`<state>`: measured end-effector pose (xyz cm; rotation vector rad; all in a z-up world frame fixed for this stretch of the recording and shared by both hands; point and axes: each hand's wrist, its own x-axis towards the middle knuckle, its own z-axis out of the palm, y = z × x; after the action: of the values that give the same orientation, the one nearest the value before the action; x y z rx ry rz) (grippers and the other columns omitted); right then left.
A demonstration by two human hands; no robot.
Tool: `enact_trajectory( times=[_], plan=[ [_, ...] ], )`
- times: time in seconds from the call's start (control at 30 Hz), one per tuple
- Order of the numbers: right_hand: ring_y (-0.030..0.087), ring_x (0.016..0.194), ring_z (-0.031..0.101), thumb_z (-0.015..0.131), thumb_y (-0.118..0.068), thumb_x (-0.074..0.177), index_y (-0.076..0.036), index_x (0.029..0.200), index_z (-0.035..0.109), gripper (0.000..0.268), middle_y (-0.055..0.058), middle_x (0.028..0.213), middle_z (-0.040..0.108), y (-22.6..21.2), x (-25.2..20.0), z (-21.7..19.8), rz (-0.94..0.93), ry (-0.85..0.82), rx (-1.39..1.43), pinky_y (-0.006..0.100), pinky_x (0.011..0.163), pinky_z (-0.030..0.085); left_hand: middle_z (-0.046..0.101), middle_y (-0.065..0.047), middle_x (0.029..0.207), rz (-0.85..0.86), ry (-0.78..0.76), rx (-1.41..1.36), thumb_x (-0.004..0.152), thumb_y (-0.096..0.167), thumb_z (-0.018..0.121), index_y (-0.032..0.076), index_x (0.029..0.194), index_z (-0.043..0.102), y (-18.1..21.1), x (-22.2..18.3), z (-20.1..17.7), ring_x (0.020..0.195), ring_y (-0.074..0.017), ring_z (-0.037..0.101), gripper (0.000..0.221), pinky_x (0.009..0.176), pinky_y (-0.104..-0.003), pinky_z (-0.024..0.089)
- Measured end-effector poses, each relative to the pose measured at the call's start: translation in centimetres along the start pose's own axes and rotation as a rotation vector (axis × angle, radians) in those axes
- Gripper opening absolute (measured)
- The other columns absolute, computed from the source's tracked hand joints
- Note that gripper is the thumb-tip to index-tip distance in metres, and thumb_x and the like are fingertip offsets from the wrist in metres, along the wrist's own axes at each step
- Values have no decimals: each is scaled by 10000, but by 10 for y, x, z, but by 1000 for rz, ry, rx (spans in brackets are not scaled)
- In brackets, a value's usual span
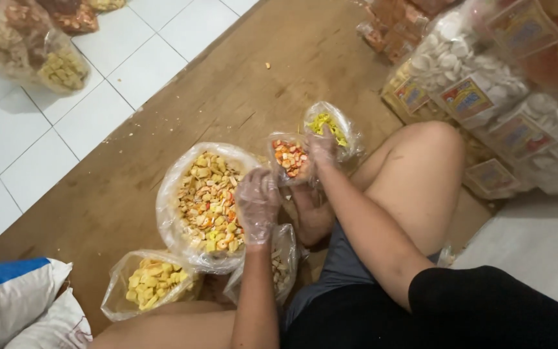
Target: Sorting and mixing different types of snacks from a large bag into smaller plastic bags
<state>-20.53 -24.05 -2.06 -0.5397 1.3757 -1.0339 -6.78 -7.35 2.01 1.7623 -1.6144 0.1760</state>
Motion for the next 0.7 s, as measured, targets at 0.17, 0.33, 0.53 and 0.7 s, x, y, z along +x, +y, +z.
enact_trajectory(
  times=[0.17, 0.33, 0.53, 0.7],
  plan=[
    [386, 931, 707, 686, -109, 899, -68, 1183, 710, 288, 209, 964, 720, 48, 1, 44, -746, 0, -453, 481, 801, 560, 701, -90, 1045, -354, 88, 0, 937, 188, 644, 162, 1076, 679, -12, -5, -27, 1065, -313, 692, 145, 926, -401, 544],
    [261, 832, 752, 685, -236, 903, -197, 1110, 720, 214, 71, 911, 764, 48, -52, 64, -764, -313, -652, 377, 732, 607, 725, -99, 1078, -759, 30, 85, 912, 274, 674, 168, 1093, 705, -41, -16, -47, 1100, -301, 690, 212, 955, -425, 543],
    [269, 1042, 725, 727, -415, 876, -293, 1235, 701, 379, 64, 1034, 771, 98, -58, 82, -815, -694, -1199, 420, 898, 589, 652, -94, 1314, -1165, -257, 118, 877, 551, 654, 262, 1351, 586, -89, -51, -38, 1264, -299, 627, 559, 1061, -425, 510],
    [337, 1125, 707, 777, -531, 789, -216, 1314, 669, 621, 148, 1105, 761, 81, -126, 89, -755, -877, -1669, 467, 962, 576, 560, -71, 1412, -967, -639, 249, 865, 470, 572, 354, 1435, 441, -80, -57, -52, 1291, -320, 613, 596, 1088, -439, 515]
  ],
)
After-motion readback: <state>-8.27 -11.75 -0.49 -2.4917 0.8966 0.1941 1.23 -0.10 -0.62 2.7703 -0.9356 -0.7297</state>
